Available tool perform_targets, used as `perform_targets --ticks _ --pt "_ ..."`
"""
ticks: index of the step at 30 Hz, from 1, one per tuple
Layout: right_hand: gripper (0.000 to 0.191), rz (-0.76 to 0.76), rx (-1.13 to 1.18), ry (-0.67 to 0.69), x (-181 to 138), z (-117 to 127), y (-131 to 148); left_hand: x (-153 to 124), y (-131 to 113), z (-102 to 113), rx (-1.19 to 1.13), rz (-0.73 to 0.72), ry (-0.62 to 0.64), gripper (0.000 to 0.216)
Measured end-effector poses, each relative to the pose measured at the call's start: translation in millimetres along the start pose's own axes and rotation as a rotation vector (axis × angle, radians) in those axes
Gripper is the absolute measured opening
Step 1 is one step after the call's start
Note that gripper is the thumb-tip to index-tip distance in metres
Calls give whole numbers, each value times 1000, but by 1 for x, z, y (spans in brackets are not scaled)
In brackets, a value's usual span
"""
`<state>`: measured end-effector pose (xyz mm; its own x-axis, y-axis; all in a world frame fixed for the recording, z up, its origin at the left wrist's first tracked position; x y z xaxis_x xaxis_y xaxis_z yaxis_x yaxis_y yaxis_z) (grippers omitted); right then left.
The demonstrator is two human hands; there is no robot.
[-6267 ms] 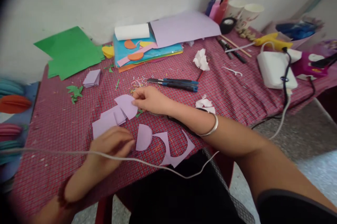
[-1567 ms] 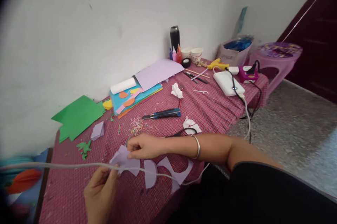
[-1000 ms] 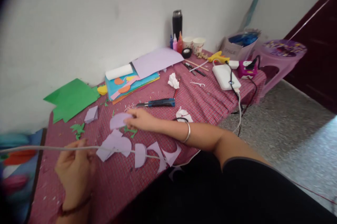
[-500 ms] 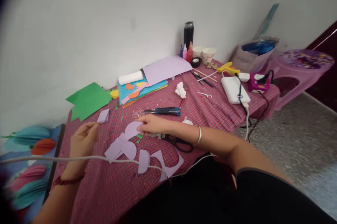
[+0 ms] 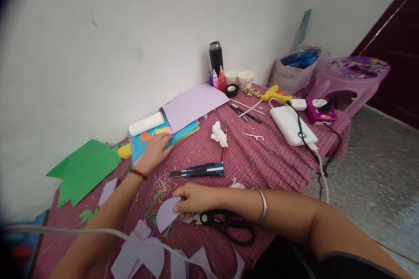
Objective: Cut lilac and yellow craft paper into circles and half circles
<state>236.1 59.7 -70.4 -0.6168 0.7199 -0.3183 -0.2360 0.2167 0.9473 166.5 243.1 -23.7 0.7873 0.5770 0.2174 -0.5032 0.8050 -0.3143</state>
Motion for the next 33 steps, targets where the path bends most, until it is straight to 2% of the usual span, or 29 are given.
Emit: perform_targets --ticks 5,10,16,20,23,26,33 --pt "8 -62 40 19 -3 -1 -2 5 10 -9 16 -76 98 23" --pt "6 -102 70 30 -5 -1 -5 0 10 -8 3 -104 38 20" --pt "6 -141 76 21 -8 0 -2 -4 20 -8 -66 -59 -38 21" --pt "8 -151 61 23 -9 0 1 -3 27 0 -125 -33 -110 29" --pt "9 -117 62 35 -7 -1 -1 -1 23 3 -174 -104 -57 28" --pt "7 -78 63 40 -5 -1 -5 -1 18 3 -113 -150 11 27" --pt "6 -52 17 32 -6 1 -4 -2 15 2 94 -75 -2 22"
Point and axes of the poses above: each hand's wrist, its own x-axis towards the middle knuckle, its own z-axis out of the back of the hand, y = z × x, the point moved 5 cm from there along x, towards the middle knuckle, and after that the axes turned 14 degrees about -x, right-handed, at the moved point
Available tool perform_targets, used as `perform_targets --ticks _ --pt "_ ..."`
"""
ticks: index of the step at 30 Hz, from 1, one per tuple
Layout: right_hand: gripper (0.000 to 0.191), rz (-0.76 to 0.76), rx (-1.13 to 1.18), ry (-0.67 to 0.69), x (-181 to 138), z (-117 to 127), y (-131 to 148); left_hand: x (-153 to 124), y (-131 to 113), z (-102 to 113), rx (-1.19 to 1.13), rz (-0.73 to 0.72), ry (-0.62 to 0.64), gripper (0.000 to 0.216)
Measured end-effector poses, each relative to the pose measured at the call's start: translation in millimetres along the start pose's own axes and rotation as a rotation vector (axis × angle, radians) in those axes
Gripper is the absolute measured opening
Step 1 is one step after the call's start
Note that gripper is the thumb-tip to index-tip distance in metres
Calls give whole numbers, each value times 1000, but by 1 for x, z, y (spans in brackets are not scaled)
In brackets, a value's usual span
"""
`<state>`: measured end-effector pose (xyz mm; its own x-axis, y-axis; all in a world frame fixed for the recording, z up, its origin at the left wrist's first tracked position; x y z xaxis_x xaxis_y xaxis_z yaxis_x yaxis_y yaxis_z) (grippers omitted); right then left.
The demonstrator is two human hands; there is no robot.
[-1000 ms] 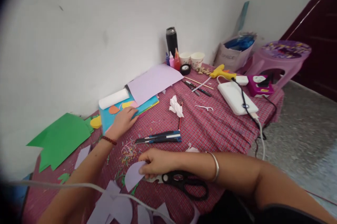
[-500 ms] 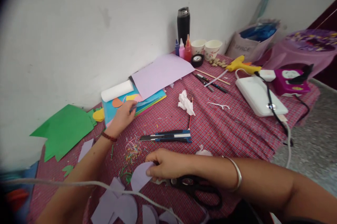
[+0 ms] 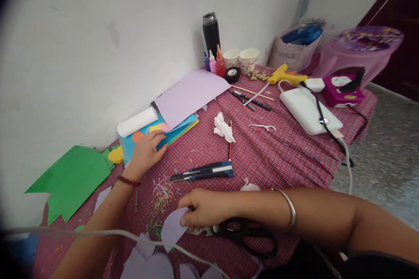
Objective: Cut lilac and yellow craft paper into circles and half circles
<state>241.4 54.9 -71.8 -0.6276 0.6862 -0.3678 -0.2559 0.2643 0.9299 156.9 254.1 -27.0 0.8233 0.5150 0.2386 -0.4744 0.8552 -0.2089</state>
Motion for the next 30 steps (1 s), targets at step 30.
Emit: perform_targets --ticks 30 --pt "4 8 15 17 0 0 -1 7 8 7 -123 -14 151 24"
Point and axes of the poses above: each hand's wrist, its own x-axis towards the middle knuckle, its own z-axis out of the back of the hand, y = z × x, the point moved 5 cm from there along x, towards the middle knuckle, and after that the axes turned 14 degrees about -x, right-handed, at the moved point
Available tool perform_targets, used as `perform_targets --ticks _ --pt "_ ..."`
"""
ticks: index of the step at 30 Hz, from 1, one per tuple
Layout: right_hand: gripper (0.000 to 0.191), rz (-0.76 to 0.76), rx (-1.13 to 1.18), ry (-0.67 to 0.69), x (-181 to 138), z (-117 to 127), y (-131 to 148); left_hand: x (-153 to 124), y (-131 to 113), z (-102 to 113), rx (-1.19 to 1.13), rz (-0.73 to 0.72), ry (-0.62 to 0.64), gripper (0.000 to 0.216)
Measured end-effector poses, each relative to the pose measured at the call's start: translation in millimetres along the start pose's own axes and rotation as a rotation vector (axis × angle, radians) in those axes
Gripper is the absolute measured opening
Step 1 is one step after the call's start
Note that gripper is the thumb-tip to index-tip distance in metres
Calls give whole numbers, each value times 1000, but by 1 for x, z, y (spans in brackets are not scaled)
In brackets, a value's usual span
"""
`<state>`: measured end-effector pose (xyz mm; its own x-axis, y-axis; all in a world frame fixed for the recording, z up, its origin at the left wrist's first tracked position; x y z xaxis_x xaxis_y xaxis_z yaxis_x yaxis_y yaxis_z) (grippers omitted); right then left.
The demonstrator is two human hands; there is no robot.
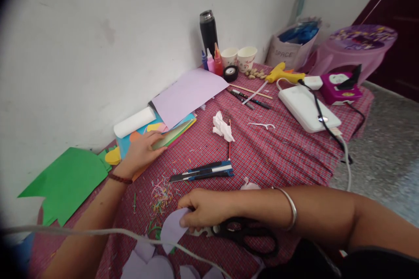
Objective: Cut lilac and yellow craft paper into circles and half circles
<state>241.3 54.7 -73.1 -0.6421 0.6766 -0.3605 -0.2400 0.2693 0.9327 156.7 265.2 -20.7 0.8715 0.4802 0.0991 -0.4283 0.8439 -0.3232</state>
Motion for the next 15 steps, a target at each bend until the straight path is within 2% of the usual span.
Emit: perform_targets --ticks 8,15 --pt "5 -5 -5 2 0 1 1 -1 1 2 -40 2 34 19" --pt "4 -2 -22 2 1 0 -1 1 6 7 -85 78 -28 15"
Point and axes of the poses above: each hand's wrist, its own x-axis towards the middle knuckle, its own z-axis out of the back of the hand, y = z × x, the point moved 5 cm from there along x, towards the middle knuckle, and after that the axes turned 14 degrees about -x, right-handed, at the moved point
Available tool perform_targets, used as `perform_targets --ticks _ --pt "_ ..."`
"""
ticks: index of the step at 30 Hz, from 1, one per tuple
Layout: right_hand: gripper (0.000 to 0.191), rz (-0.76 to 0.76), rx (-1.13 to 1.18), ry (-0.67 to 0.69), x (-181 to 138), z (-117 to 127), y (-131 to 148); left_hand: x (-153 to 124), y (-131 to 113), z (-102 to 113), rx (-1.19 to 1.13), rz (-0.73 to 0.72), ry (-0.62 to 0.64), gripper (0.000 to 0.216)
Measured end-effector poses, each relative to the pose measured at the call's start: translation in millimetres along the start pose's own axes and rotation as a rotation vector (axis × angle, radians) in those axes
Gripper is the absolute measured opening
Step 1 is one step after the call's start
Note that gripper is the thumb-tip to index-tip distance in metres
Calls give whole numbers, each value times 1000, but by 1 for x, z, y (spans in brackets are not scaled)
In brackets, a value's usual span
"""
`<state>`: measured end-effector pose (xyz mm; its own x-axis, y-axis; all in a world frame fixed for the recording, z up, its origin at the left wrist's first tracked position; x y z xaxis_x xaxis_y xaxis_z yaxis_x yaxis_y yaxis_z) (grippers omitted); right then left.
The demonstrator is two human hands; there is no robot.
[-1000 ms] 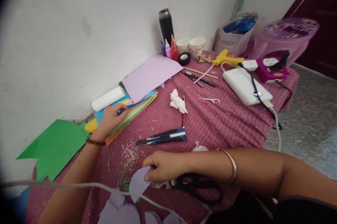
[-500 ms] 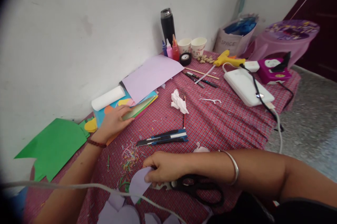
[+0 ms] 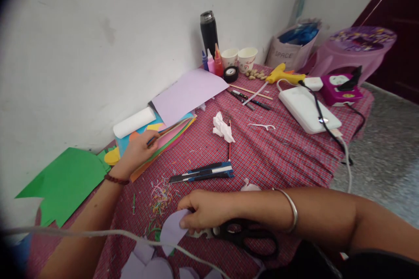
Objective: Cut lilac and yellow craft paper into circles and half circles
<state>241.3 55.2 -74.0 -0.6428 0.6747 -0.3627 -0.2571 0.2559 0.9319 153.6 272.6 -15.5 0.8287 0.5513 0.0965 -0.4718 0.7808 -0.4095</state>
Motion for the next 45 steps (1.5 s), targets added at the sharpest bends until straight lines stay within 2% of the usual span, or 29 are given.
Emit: perform_targets --ticks 4,10,18,25,32,39,45 --pt "6 7 -16 -11 -1 1 2 1 4 6 15 18 -83 14" --pt "8 10 4 -1 -1 0 2 -1 -1 0 35 -65 -31 21" --pt "6 5 -12 -13 -1 2 3 -3 -6 -5 147 -28 -61 9" --pt "7 13 -16 -20 -1 2 3 -7 -3 -5 191 24 -68 29" --pt "7 16 -2 -5 -2 1 4 -13 -1 -7 247 57 -62 18" --pt "7 9 -14 -4 -3 2 5 -10 -8 -13 333 103 -20 29" --pt "9 46 -47 -10 -3 3 5 -6 -8 -13 367 164 3 23"
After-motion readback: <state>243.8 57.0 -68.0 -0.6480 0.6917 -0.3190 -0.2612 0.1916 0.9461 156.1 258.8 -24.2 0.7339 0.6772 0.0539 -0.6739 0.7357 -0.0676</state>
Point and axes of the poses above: each hand's wrist, its own x-axis towards the middle knuckle, its own z-axis out of the back of the hand, y = z × x, the point moved 5 cm from there along x, towards the middle knuckle, and after that the axes turned 14 degrees about -x, right-handed, at the moved point
